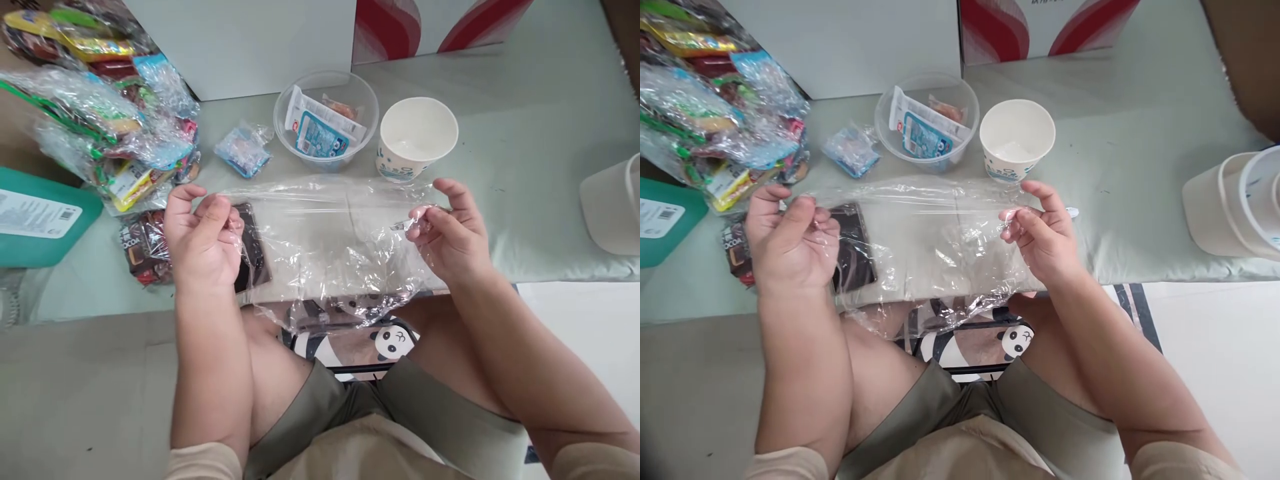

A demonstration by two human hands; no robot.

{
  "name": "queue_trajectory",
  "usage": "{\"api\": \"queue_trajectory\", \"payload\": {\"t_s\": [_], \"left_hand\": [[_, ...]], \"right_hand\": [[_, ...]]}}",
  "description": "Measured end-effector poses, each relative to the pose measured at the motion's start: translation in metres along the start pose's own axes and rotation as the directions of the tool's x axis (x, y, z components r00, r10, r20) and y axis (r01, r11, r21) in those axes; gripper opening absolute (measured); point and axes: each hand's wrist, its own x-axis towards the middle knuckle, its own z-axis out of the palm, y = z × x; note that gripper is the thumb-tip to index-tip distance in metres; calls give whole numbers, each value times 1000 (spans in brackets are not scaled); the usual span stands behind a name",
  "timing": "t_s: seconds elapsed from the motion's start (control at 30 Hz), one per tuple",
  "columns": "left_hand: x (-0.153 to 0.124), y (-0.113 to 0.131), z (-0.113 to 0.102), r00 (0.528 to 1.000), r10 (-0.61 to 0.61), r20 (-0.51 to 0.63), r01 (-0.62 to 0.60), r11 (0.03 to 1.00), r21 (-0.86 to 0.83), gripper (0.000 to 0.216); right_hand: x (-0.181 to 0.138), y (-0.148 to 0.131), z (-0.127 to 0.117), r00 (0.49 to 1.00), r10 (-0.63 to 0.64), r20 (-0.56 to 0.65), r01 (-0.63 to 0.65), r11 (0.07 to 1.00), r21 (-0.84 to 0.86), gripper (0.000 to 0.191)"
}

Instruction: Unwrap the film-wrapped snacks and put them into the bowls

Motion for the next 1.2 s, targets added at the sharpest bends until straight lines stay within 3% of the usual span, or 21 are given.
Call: {"api": "queue_trajectory", "payload": {"t_s": [0.17,0.27,0.33,0.4,0.5,0.63,0.73,0.83,0.9,1.0,1.07,1.2], "left_hand": [[3,-2,-1,999,44,15,-42,995,-89,43],[2,1,-3,990,-126,55,128,991,-33,39],[-2,4,-5,949,-281,146,268,958,105,52],[-7,7,-7,917,-328,228,276,932,234,68],[-12,10,-7,945,-192,267,110,950,294,73],[-14,10,-2,963,147,226,-195,958,209,32],[-15,11,-3,916,303,262,-370,891,263,31],[-14,14,-8,877,385,288,-476,773,420,42],[-11,15,-11,830,462,312,-556,660,504,33],[-7,13,-13,736,565,372,-670,531,519,22],[-7,9,-12,719,581,380,-692,555,461,16],[-10,0,-2,821,455,346,-547,801,245,12]], "right_hand": [[-2,-4,4,1000,-13,11,13,1000,18,33],[-2,-4,5,1000,-8,-21,9,1000,28,34],[-1,-3,4,999,-22,-33,22,1000,14,34],[0,-1,3,998,-44,-39,44,999,-1,33],[2,1,-1,997,-67,-45,67,998,0,31],[2,-1,-3,996,-45,-72,46,999,19,26],[0,-7,-2,996,-58,-72,62,997,53,19],[-4,-15,2,987,-154,-39,155,988,22,35],[-8,-18,5,971,-236,-40,230,965,-126,46],[-12,-20,9,941,-327,-84,259,860,-439,33],[-12,-20,12,928,-364,-83,251,774,-582,18],[-8,-18,14,891,-448,-73,288,681,-673,2]]}}
